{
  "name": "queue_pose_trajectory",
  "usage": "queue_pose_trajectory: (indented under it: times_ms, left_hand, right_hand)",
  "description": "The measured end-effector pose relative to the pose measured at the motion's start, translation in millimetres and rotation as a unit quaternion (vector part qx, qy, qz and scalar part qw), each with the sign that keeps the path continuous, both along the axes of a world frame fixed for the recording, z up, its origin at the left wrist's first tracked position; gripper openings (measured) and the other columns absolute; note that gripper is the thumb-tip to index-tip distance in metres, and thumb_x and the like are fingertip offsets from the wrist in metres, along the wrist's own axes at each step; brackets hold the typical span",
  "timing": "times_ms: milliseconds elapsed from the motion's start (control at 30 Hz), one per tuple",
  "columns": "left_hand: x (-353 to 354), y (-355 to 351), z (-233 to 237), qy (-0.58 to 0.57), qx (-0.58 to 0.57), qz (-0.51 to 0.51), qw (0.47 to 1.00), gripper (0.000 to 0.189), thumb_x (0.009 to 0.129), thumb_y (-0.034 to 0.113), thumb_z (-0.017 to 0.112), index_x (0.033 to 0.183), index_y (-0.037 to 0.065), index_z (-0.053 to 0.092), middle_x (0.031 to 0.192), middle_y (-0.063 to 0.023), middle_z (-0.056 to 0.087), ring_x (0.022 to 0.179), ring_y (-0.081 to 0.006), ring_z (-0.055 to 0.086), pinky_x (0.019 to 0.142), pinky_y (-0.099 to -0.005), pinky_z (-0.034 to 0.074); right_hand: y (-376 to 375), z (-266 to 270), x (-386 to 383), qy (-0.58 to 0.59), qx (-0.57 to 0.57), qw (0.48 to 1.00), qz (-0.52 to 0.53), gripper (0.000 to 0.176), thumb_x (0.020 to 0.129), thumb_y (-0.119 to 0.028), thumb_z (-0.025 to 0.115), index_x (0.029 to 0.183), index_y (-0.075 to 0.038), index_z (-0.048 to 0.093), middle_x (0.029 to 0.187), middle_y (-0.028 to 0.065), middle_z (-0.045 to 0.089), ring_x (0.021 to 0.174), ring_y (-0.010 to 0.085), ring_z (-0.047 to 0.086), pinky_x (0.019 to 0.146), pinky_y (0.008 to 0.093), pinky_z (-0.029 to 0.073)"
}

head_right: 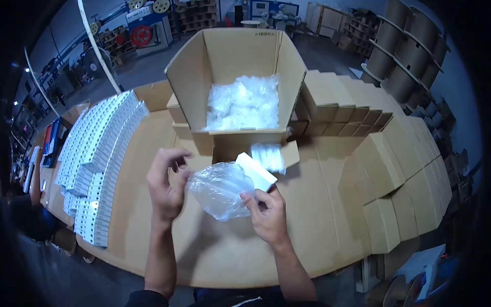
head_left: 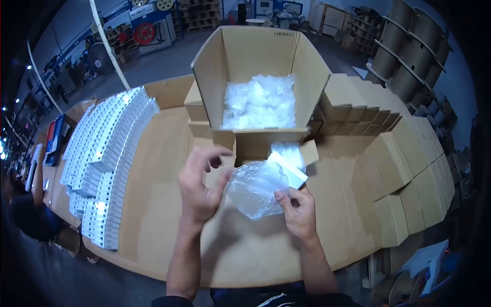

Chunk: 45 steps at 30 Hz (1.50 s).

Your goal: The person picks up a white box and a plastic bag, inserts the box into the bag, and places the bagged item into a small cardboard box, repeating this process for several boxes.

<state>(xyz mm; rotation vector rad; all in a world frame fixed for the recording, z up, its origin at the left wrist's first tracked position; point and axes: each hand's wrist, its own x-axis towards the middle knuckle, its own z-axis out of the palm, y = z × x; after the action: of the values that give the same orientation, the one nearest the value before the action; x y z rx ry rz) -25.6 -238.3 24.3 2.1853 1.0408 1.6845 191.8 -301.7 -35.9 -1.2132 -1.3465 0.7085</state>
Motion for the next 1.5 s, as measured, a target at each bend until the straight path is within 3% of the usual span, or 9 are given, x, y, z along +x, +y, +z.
queue_pose_trajectory:
  times_ms: [200, 333, 533, 900, 1033, 1233, 1333, 1367, 1500]
  left_hand:
    - [18.5, -67.9, -18.5, 0.2, -0.02, 0.051, 0.978, 0.036, 0.084, 0.026, 0.082, 0.114, 0.01, 0.069, 0.109, -0.0055, 0.066, 0.104, -0.0241, 0.06, 0.085, -0.0384, 0.044]
    - [17.2, -79.7, -35.7, 0.172, -0.052, 0.023, 0.983, 0.025, 0.086, 0.02, 0.081, 0.105, 0.01, 0.069, 0.092, -0.0026, 0.067, 0.093, -0.0221, 0.062, 0.08, -0.0376, 0.043]
    - [19.2, -87.5, -45.8, 0.164, -0.022, 0.035, 0.986, 0.021, 0.082, 0.013, 0.084, 0.095, 0.009, 0.067, 0.085, -0.0013, 0.067, 0.087, -0.0226, 0.064, 0.079, -0.0374, 0.044]
    - [12.5, -86.8, -51.5, 0.163, -0.105, 0.024, 0.981, 0.02, 0.092, 0.019, 0.076, 0.084, 0.006, 0.062, 0.075, -0.004, 0.06, 0.082, -0.0237, 0.062, 0.092, -0.0404, 0.041]
    - [12.9, -80.6, -59.1, 0.187, -0.123, -0.055, 0.973, 0.02, 0.104, 0.013, 0.055, 0.089, 0.001, 0.061, 0.087, -0.0118, 0.063, 0.096, -0.0313, 0.065, 0.108, -0.0469, 0.039]
    - [12.5, -71.7, -65.7, 0.143, -0.161, -0.095, 0.972, 0.032, 0.105, 0.025, 0.057, 0.127, 0.001, 0.058, 0.126, -0.0199, 0.062, 0.129, -0.0369, 0.056, 0.124, -0.0535, 0.027]
    - [17.3, -72.6, -90.2, -0.239, -0.23, -0.159, 0.93, 0.056, 0.103, 0.037, 0.062, 0.142, 0.002, 0.042, 0.15, -0.0212, 0.044, 0.136, -0.0367, 0.051, 0.123, -0.0514, 0.028]
    - [12.6, -79.9, -94.9, -0.254, -0.264, -0.133, 0.921, 0.071, 0.098, 0.038, 0.071, 0.147, 0.004, 0.032, 0.153, -0.0182, 0.035, 0.134, -0.0314, 0.052, 0.115, -0.0438, 0.042]
    - [36.0, -118.1, -127.7, -0.26, -0.417, -0.179, 0.852, 0.043, 0.101, 0.022, 0.069, 0.132, 0.002, 0.047, 0.12, -0.0102, 0.056, 0.097, -0.0152, 0.064, 0.078, -0.0266, 0.054]
  right_hand:
    - [-58.7, -22.8, -12.8, -0.043, 0.013, 0.998, -0.031, 0.029, 0.095, -0.019, 0.077, 0.092, 0.008, 0.069, 0.095, 0.0171, 0.062, 0.083, 0.0248, 0.058, 0.076, 0.0373, 0.049]
    - [-78.1, -31.5, -11.4, -0.068, 0.02, 0.997, -0.03, 0.031, 0.099, -0.024, 0.073, 0.102, 0.007, 0.073, 0.102, 0.0125, 0.061, 0.09, 0.0183, 0.059, 0.075, 0.0313, 0.048]
    - [-96.2, -31.9, -12.1, -0.118, -0.022, 0.993, -0.014, 0.024, 0.096, -0.016, 0.074, 0.097, 0.008, 0.072, 0.101, 0.0216, 0.063, 0.091, 0.0327, 0.064, 0.079, 0.0386, 0.052]
    - [-114.9, -39.2, -10.8, -0.173, -0.037, 0.984, -0.023, 0.017, 0.085, -0.012, 0.082, 0.089, 0.002, 0.074, 0.104, 0.0211, 0.062, 0.091, 0.0348, 0.066, 0.079, 0.0411, 0.053]
    - [-115.3, -27.2, -12.5, -0.154, -0.072, 0.986, -0.001, 0.016, 0.084, -0.011, 0.083, 0.09, 0.001, 0.074, 0.103, 0.0203, 0.063, 0.092, 0.0343, 0.066, 0.079, 0.0412, 0.053]
    - [-108.8, -45.0, -3.0, -0.076, -0.114, 0.991, -0.006, 0.017, 0.086, -0.01, 0.083, 0.094, 0.002, 0.075, 0.102, 0.0157, 0.062, 0.087, 0.0255, 0.064, 0.074, 0.0349, 0.052]
    - [-107.0, -54.2, -3.5, 0.017, -0.104, 0.993, -0.047, 0.018, 0.09, -0.01, 0.08, 0.095, 0.005, 0.073, 0.103, 0.0107, 0.059, 0.084, 0.0174, 0.061, 0.069, 0.0284, 0.05]
    - [-105.6, -55.7, -4.7, 0.054, -0.098, 0.992, -0.063, 0.018, 0.092, -0.01, 0.08, 0.094, 0.006, 0.073, 0.104, 0.009, 0.058, 0.083, 0.0147, 0.06, 0.067, 0.0262, 0.049]
    - [-103.1, -59.2, -6.8, 0.052, -0.085, 0.993, -0.061, 0.02, 0.095, -0.01, 0.077, 0.096, 0.008, 0.07, 0.104, 0.0071, 0.054, 0.082, 0.0096, 0.056, 0.063, 0.024, 0.047]
